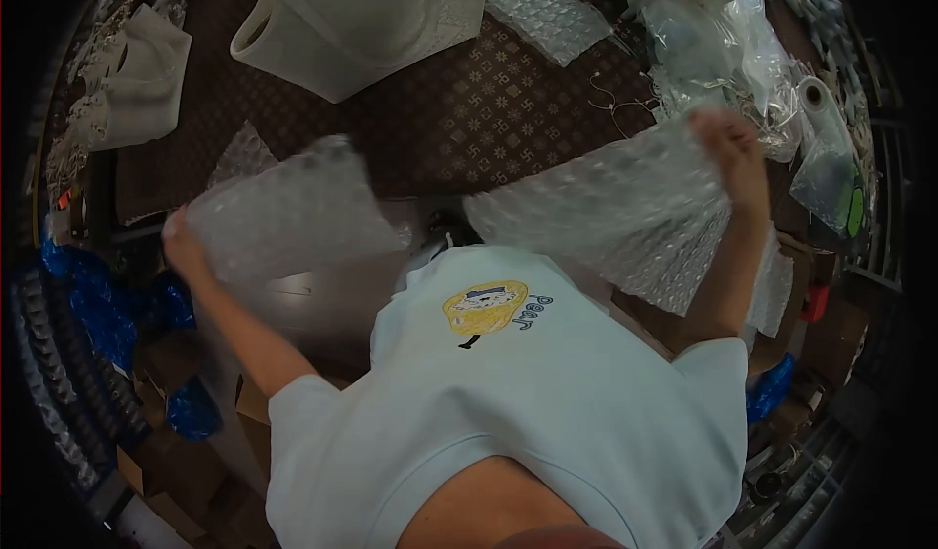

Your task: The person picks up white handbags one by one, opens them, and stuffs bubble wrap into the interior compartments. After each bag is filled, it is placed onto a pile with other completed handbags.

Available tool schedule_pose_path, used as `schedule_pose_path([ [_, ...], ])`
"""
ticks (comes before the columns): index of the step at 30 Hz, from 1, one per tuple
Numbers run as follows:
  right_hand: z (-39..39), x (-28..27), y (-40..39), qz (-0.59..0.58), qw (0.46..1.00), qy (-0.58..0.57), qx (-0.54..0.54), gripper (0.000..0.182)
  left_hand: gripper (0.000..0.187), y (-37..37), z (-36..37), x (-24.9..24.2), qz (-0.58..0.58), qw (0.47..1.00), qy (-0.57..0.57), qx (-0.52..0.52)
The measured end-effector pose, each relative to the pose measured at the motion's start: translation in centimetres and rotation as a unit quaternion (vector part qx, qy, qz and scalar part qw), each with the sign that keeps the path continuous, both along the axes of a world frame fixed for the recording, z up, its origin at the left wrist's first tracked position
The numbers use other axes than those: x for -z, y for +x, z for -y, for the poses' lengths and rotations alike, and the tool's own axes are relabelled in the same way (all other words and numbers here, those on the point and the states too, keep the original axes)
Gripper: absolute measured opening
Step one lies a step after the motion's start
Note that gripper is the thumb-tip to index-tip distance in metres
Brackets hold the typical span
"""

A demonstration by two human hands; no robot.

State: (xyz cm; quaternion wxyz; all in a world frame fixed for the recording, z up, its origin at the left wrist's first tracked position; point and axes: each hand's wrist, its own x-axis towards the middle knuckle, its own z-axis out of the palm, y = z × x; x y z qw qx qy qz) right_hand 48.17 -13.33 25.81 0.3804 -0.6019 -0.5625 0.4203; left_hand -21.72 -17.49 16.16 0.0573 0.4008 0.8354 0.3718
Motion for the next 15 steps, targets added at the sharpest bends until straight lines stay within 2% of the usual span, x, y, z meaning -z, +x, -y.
schedule_pose_path([
  [1, -0.7, -0.6, 3.2, 0.097, 0.987, 0.059, 0.111, 0.022, 0.038, -6.1, 3.6, 0.3, -0.144, 0.989, 0.003, 0.023],
  [2, -1.0, -0.6, 6.8, 0.193, 0.961, 0.087, 0.177, 0.024, 0.040, -6.0, 6.3, -2.0, -0.153, 0.986, 0.059, 0.013],
  [3, -1.2, -0.6, 9.0, 0.285, 0.921, 0.112, 0.239, 0.026, 0.042, -4.3, 7.8, -4.9, -0.152, 0.987, 0.051, -0.018],
  [4, -1.2, -0.5, 9.1, 0.285, 0.921, 0.113, 0.238, 0.026, 0.044, -2.6, 8.5, -7.6, -0.151, 0.986, 0.041, -0.051],
  [6, -1.9, -0.5, 8.6, 0.190, 0.927, 0.122, 0.298, 0.028, 0.044, -2.2, 8.5, -11.6, -0.272, 0.939, 0.032, -0.206],
  [7, -2.8, -0.1, 7.8, 0.186, 0.929, 0.127, 0.292, 0.028, 0.042, -4.1, 8.1, -13.1, -0.386, 0.892, 0.051, -0.228],
  [8, -3.8, 0.6, 6.6, 0.231, 0.929, 0.159, 0.241, 0.029, 0.040, -6.7, 7.2, -14.8, -0.496, 0.831, 0.066, -0.244],
  [9, -4.7, 1.0, 5.2, 0.275, 0.922, 0.196, 0.192, 0.029, 0.038, -7.8, 5.3, -17.1, -0.542, 0.807, 0.056, -0.229],
  [10, -5.4, 1.3, 3.4, 0.270, 0.924, 0.214, 0.162, 0.027, 0.037, -8.8, 2.6, -19.1, -0.585, 0.781, 0.047, -0.214],
  [12, -5.7, 1.0, -0.7, 0.305, 0.921, 0.192, 0.148, 0.026, 0.034, -11.7, -5.1, -21.3, -0.593, 0.785, 0.068, -0.165],
  [13, -5.8, 0.8, -2.6, 0.342, 0.915, 0.165, 0.134, 0.025, 0.031, -10.9, -9.4, -22.0, -0.598, 0.786, 0.107, -0.114],
  [15, -4.6, 1.0, -6.1, 0.336, 0.915, 0.189, 0.117, 0.024, 0.029, -4.6, -17.4, -22.0, -0.614, 0.753, 0.232, 0.050],
])
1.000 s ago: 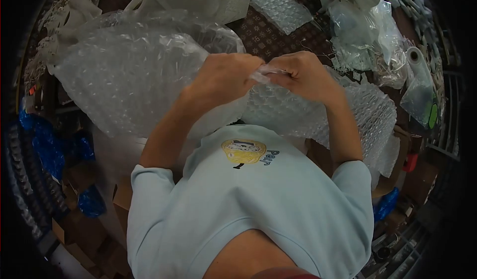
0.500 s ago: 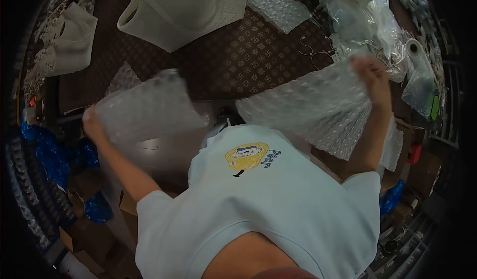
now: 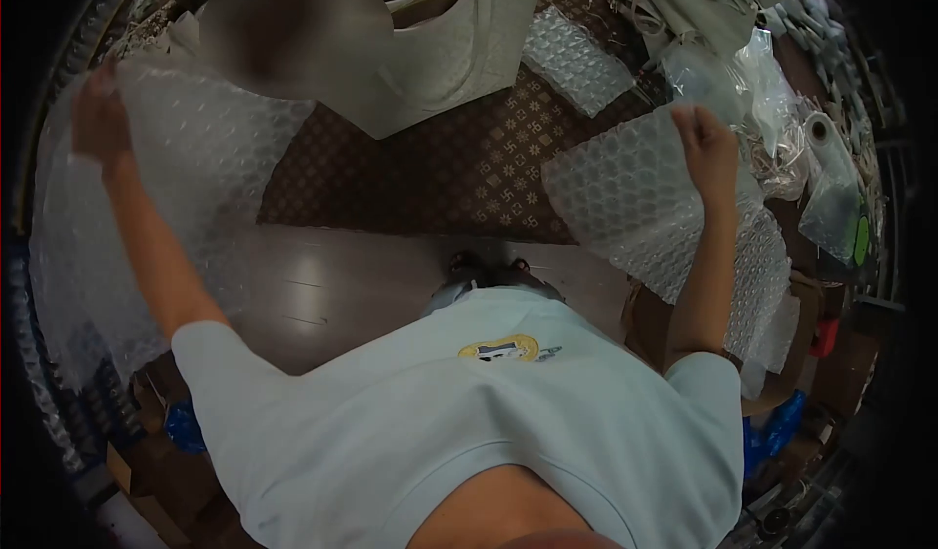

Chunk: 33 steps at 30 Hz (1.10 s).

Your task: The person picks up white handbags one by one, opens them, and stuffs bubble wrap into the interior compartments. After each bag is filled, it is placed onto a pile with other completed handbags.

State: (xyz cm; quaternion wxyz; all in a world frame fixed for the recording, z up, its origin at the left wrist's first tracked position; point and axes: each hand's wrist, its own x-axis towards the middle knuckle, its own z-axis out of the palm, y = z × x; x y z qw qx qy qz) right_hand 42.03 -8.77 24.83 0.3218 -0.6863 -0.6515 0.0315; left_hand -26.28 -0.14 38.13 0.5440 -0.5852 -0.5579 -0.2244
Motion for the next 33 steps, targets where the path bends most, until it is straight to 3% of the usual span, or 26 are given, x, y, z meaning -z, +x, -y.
schedule_pose_path([
  [1, 0.8, 0.0, -1.3, 0.003, 1.000, 0.010, -0.022, 0.024, 0.029, 2.5, -3.5, 0.1, -0.022, 0.998, -0.006, 0.057],
  [6, 4.2, -0.8, -4.4, -0.029, 0.999, -0.015, -0.017, 0.023, 0.025, 6.8, -17.7, 3.6, -0.087, 0.986, -0.130, 0.058],
  [9, 5.7, -0.8, -5.0, -0.065, 0.997, -0.030, 0.001, 0.022, 0.035, 10.5, -22.6, 7.3, -0.062, 0.975, -0.170, 0.130],
  [11, 6.2, -1.2, -5.3, -0.084, 0.995, -0.050, 0.013, 0.022, 0.052, 13.2, -25.0, 10.3, -0.062, 0.976, -0.190, 0.087],
  [12, 6.4, -1.4, -5.5, -0.088, 0.994, -0.059, 0.020, 0.021, 0.052, 13.8, -25.8, 12.1, -0.058, 0.976, -0.190, 0.090],
  [14, 6.2, -1.6, -5.7, -0.090, 0.993, -0.072, 0.028, 0.019, 0.069, 15.0, -26.2, 14.5, 0.025, 0.989, -0.083, 0.117],
  [15, 6.1, -1.8, -5.9, -0.093, 0.993, -0.066, 0.024, 0.018, 0.065, 15.3, -25.9, 14.6, 0.071, 0.986, -0.053, 0.141],
  [17, 5.8, -2.2, -6.4, -0.102, 0.992, -0.065, 0.023, 0.016, 0.057, 14.8, -22.5, 12.1, 0.275, 0.923, -0.068, 0.258],
  [19, 5.1, -2.2, -6.7, -0.078, 0.995, -0.059, -0.007, 0.014, 0.049, 15.7, -14.7, 8.3, 0.443, 0.803, -0.085, 0.389],
  [21, 3.9, -2.0, -7.4, -0.022, 0.996, -0.042, -0.081, 0.010, 0.049, 17.5, -6.0, 7.3, 0.411, 0.720, -0.135, 0.543],
  [23, 2.2, -1.3, -8.9, 0.008, 0.980, 0.022, -0.197, 0.009, 0.064, 25.2, 2.7, 8.5, 0.395, 0.605, -0.293, 0.626],
  [24, 1.2, -0.7, -9.6, 0.008, 0.966, -0.002, -0.258, 0.011, 0.073, 28.9, 5.4, 9.4, 0.365, 0.604, -0.336, 0.623],
  [26, 0.0, -0.9, -12.1, -0.047, 0.928, 0.007, -0.370, 0.015, 0.071, 35.7, 9.8, 12.2, 0.457, 0.509, -0.378, 0.624],
  [28, -0.8, -0.7, -13.4, -0.059, 0.916, 0.025, -0.396, 0.019, 0.059, 38.2, 11.2, 17.5, 0.571, 0.406, -0.367, 0.612],
  [30, -0.5, -0.5, -12.4, -0.077, 0.901, 0.046, -0.425, 0.025, 0.029, 35.8, 10.5, 22.3, 0.653, 0.290, -0.510, 0.478],
  [32, 0.4, -0.5, -8.4, -0.017, 0.937, 0.012, -0.348, 0.056, 0.010, 33.8, 10.6, 20.3, 0.738, 0.361, -0.418, 0.389],
  [33, 1.1, 0.0, -5.6, -0.002, 0.950, -0.112, -0.292, 0.067, 0.011, 31.9, 9.9, 20.6, 0.756, 0.376, -0.377, 0.381],
])
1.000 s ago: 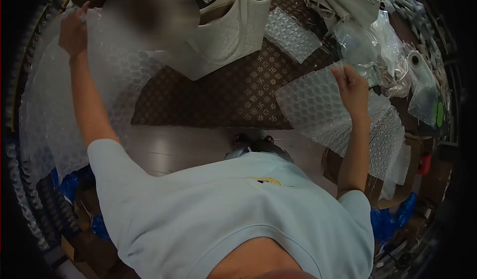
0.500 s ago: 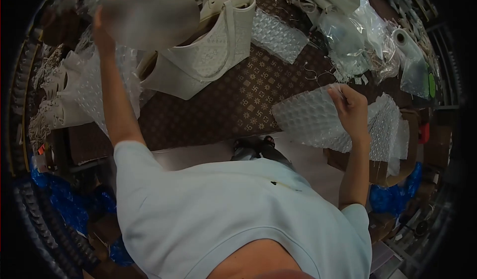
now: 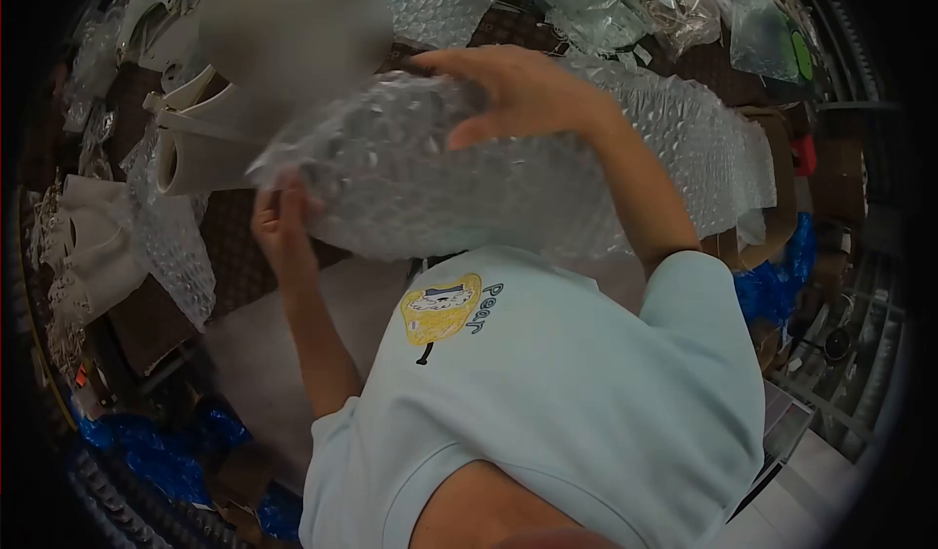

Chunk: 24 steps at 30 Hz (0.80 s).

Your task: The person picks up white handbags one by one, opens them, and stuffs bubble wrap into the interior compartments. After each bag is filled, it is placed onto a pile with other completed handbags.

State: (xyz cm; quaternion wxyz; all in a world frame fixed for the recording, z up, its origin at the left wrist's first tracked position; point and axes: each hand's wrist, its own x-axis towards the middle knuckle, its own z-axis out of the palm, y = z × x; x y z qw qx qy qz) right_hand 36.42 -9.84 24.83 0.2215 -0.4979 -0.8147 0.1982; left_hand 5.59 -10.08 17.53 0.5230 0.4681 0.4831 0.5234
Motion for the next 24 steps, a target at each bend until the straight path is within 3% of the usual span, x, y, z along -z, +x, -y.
schedule_pose_path([
  [1, 0.4, 0.8, 3.1, 0.059, 0.991, -0.109, 0.050, 0.079, 0.012, -2.4, -0.9, 0.5, 0.008, 0.999, 0.011, -0.051],
  [3, 0.5, 3.4, 8.1, 0.017, 0.949, -0.292, 0.114, 0.077, 0.013, -7.1, -1.9, 1.3, -0.040, 0.996, 0.006, -0.082],
  [5, 1.1, 7.6, 12.0, 0.044, 0.968, -0.212, 0.128, 0.061, 0.013, -9.8, -1.7, 0.6, -0.096, 0.989, 0.005, -0.111],
  [6, 0.9, 7.4, 11.9, 0.039, 0.970, -0.211, 0.116, 0.061, 0.014, -10.3, -1.4, 0.3, -0.105, 0.982, -0.026, -0.155],
  [8, 0.8, 6.7, 11.4, -0.083, 0.923, -0.356, 0.119, 0.046, 0.014, -11.8, -1.4, 0.6, -0.118, 0.970, -0.058, -0.204],
  [11, 0.5, 7.5, 10.8, -0.091, 0.938, -0.322, 0.095, 0.034, 0.019, -14.6, -1.7, 2.2, -0.134, 0.970, -0.024, -0.203],
  [13, 0.5, 10.0, 13.1, -0.064, 0.949, -0.297, 0.089, 0.030, 0.024, -15.4, -1.6, 1.2, -0.176, 0.937, -0.107, -0.283],
  [15, 0.4, 10.7, 13.7, -0.032, 0.958, -0.273, 0.078, 0.026, 0.027, -19.1, -2.1, 1.6, -0.198, 0.928, -0.115, -0.292],
  [17, 0.0, 9.9, 12.5, -0.146, 0.920, -0.347, 0.106, 0.026, 0.031, -19.0, -1.9, 0.7, -0.222, 0.919, -0.122, -0.303],
  [18, -0.3, 9.4, 11.7, -0.145, 0.921, -0.348, 0.102, 0.026, 0.036, -15.9, -1.5, -1.5, -0.455, 0.821, -0.059, -0.340],
  [19, -0.4, 8.7, 10.8, -0.113, 0.929, -0.343, 0.085, 0.025, 0.041, -12.6, -1.2, -3.4, -0.657, 0.667, 0.008, -0.351],
  [21, -0.5, 7.4, 9.2, -0.077, 0.935, -0.340, 0.062, 0.024, 0.053, -4.9, -1.1, -4.8, -0.598, 0.734, 0.267, -0.177],
  [24, -0.7, 6.0, 5.9, -0.044, 0.937, -0.346, -0.007, 0.015, 0.074, 8.9, 1.2, -4.8, -0.547, 0.756, 0.345, 0.097],
])
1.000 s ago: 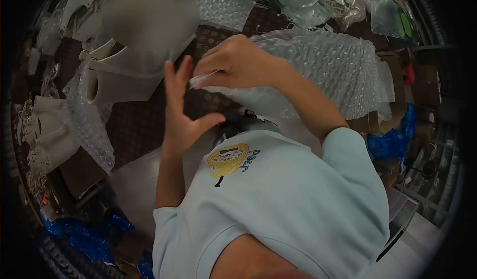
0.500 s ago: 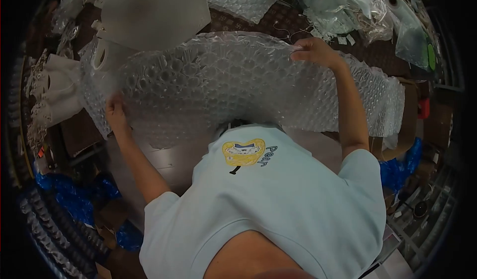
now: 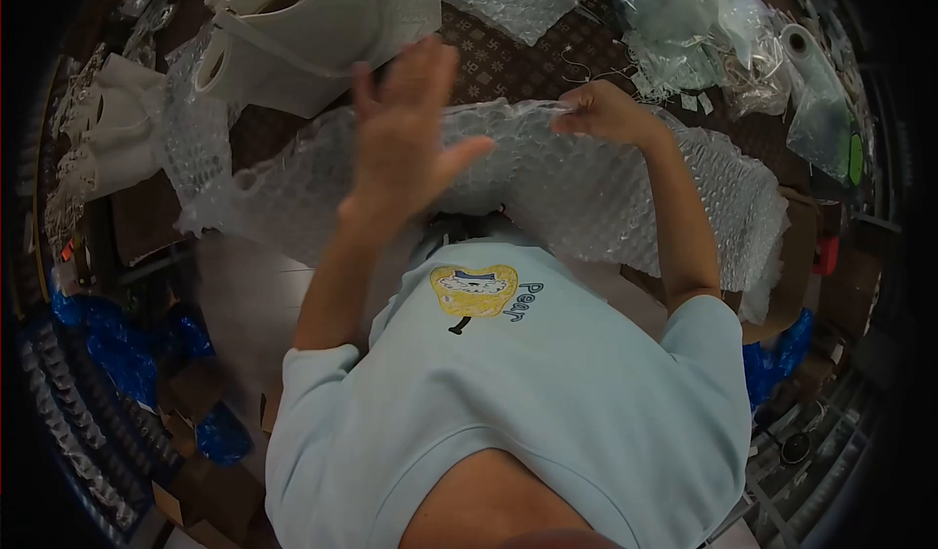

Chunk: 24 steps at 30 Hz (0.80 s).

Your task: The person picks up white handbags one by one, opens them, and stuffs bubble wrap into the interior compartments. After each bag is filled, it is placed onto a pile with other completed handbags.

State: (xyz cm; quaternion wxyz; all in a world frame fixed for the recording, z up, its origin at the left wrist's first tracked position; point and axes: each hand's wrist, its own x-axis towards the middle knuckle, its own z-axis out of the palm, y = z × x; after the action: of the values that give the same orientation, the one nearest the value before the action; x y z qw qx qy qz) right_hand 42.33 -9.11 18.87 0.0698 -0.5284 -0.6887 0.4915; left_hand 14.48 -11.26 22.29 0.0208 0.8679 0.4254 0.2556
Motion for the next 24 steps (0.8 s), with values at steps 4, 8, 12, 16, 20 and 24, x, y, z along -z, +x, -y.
schedule_pose_path([
  [4, 0.9, -1.8, -0.7, 0.000, 1.000, 0.019, -0.010, 0.020, 0.051, 4.6, -1.6, 3.1, -0.061, 0.990, -0.119, 0.037],
  [8, 2.7, -1.1, -2.6, 0.182, 0.951, 0.251, -0.022, 0.026, 0.015, 4.2, -1.8, 6.2, -0.040, 0.961, -0.258, 0.092],
  [12, 2.9, 0.0, -4.4, 0.218, 0.951, 0.217, -0.018, 0.027, 0.012, 4.6, -1.1, 5.9, 0.016, 0.964, -0.246, 0.097],
  [16, 3.6, -0.6, -4.6, 0.164, 0.963, 0.213, -0.009, 0.024, 0.010, 4.5, -0.6, 8.1, 0.106, 0.974, -0.166, 0.114],
  [20, 2.7, -1.0, -6.5, 0.106, 0.977, 0.185, -0.004, 0.021, 0.016, 3.9, 0.6, 7.6, 0.246, 0.901, -0.358, -0.017],
  [24, 4.5, -0.8, -12.3, -0.168, 0.955, 0.102, -0.222, 0.019, 0.021, -0.3, -1.8, 13.6, 0.309, 0.874, -0.296, -0.228],
])
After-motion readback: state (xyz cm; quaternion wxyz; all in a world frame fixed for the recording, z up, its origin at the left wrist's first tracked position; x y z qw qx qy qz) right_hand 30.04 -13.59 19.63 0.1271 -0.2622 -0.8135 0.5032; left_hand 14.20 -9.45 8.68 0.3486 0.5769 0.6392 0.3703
